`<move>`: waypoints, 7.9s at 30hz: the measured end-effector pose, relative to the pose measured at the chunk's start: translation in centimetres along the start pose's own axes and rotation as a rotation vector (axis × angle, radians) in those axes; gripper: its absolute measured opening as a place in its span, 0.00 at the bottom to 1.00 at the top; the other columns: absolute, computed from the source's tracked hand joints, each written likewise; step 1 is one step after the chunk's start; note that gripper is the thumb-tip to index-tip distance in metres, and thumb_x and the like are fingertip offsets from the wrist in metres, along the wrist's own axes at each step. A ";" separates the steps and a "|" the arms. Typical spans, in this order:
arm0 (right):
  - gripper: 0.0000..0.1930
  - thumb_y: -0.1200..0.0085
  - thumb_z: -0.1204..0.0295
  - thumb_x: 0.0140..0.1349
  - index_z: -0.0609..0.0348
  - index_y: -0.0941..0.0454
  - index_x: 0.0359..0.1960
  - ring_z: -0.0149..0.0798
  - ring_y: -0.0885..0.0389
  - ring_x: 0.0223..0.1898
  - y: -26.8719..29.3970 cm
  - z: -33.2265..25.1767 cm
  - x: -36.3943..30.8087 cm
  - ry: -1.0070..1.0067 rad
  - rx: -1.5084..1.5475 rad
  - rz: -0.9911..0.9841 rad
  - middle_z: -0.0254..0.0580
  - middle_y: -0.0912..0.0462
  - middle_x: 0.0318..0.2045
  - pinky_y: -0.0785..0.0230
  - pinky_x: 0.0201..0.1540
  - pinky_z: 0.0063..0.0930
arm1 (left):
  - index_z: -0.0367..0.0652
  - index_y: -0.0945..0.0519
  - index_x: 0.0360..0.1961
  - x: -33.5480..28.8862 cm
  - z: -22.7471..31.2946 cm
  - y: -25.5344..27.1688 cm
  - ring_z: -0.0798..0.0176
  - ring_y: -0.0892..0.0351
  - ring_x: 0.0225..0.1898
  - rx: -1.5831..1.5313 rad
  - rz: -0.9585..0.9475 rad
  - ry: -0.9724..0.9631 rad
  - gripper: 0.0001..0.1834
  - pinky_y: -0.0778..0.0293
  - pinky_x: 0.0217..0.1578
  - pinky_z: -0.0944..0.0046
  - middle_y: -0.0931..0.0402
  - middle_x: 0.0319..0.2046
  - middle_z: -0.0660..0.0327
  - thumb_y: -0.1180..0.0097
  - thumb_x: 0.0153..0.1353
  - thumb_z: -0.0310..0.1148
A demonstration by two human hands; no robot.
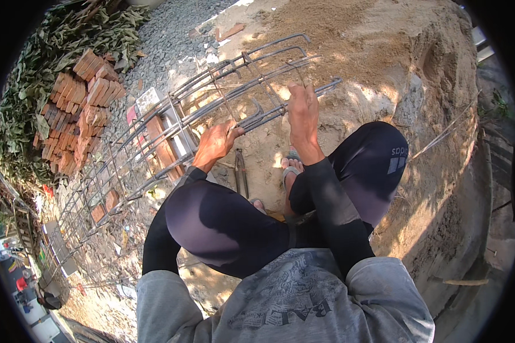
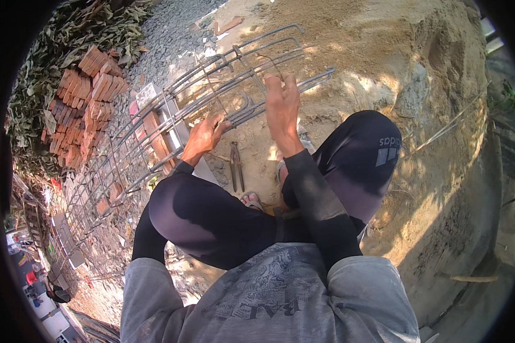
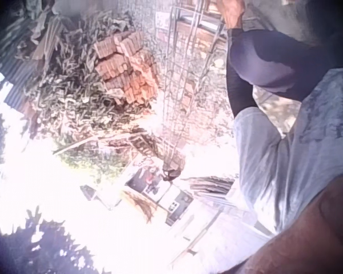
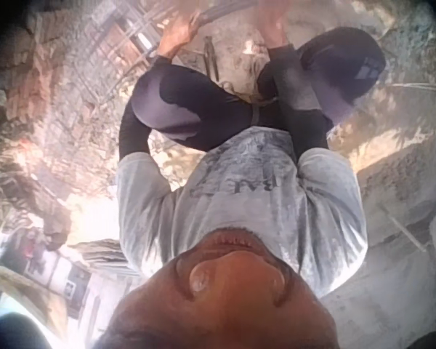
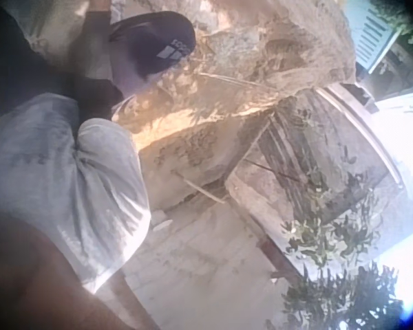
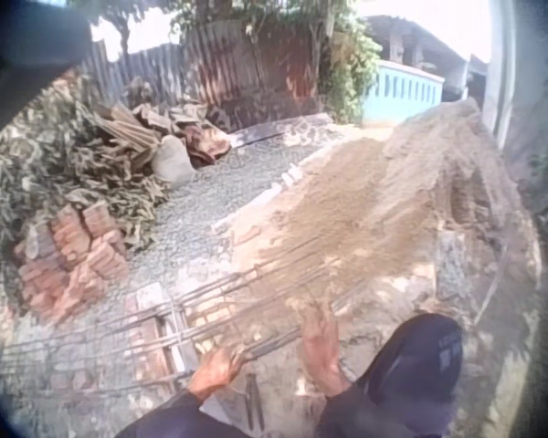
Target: The person secures rebar together using thin wire and pliers to assemble a structural cage, then picks up a wooden board.
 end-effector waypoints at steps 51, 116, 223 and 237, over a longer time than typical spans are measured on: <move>0.12 0.52 0.61 0.64 0.57 0.28 0.31 0.31 0.44 0.17 14.1 16.6 22.8 0.643 -0.857 -0.454 0.34 0.34 0.20 0.48 0.20 0.26 | 0.44 0.17 0.52 -0.6 -1.1 -0.2 0.38 0.18 0.46 0.003 0.009 0.133 0.24 0.25 0.47 0.44 0.17 0.40 0.43 0.43 0.67 0.52; 0.04 0.41 0.71 0.52 0.53 0.15 0.23 0.49 0.12 0.34 -9.5 2.2 3.1 1.161 -1.139 -1.070 0.43 0.13 0.27 0.22 0.33 0.45 | 0.49 0.12 0.42 1.2 -0.2 -0.9 0.55 0.18 0.36 -0.178 -0.047 0.123 0.20 0.27 0.42 0.55 0.16 0.32 0.56 0.41 0.63 0.53; 0.11 0.53 0.75 0.67 0.67 0.25 0.47 0.70 0.20 0.36 -10.9 18.6 -11.6 0.057 -0.373 -0.413 0.68 0.18 0.30 0.31 0.39 0.61 | 0.43 0.13 0.50 0.9 0.6 -0.3 0.50 0.14 0.41 -0.135 -0.009 0.235 0.25 0.23 0.45 0.53 0.14 0.35 0.48 0.34 0.60 0.50; 0.11 0.54 0.74 0.69 0.66 0.25 0.48 0.70 0.19 0.35 -9.7 17.3 -10.7 0.049 -0.341 -0.412 0.67 0.18 0.30 0.31 0.38 0.61 | 0.38 0.17 0.49 1.1 -0.2 -0.4 0.50 0.15 0.47 -0.169 -0.017 0.297 0.30 0.23 0.48 0.53 0.15 0.43 0.47 0.31 0.57 0.53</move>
Point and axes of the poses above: each hand's wrist, its own x-axis towards the middle knuckle, its own y-axis out of the back of the hand, z = x × y, the point moved 3 cm from there along x, towards the middle knuckle
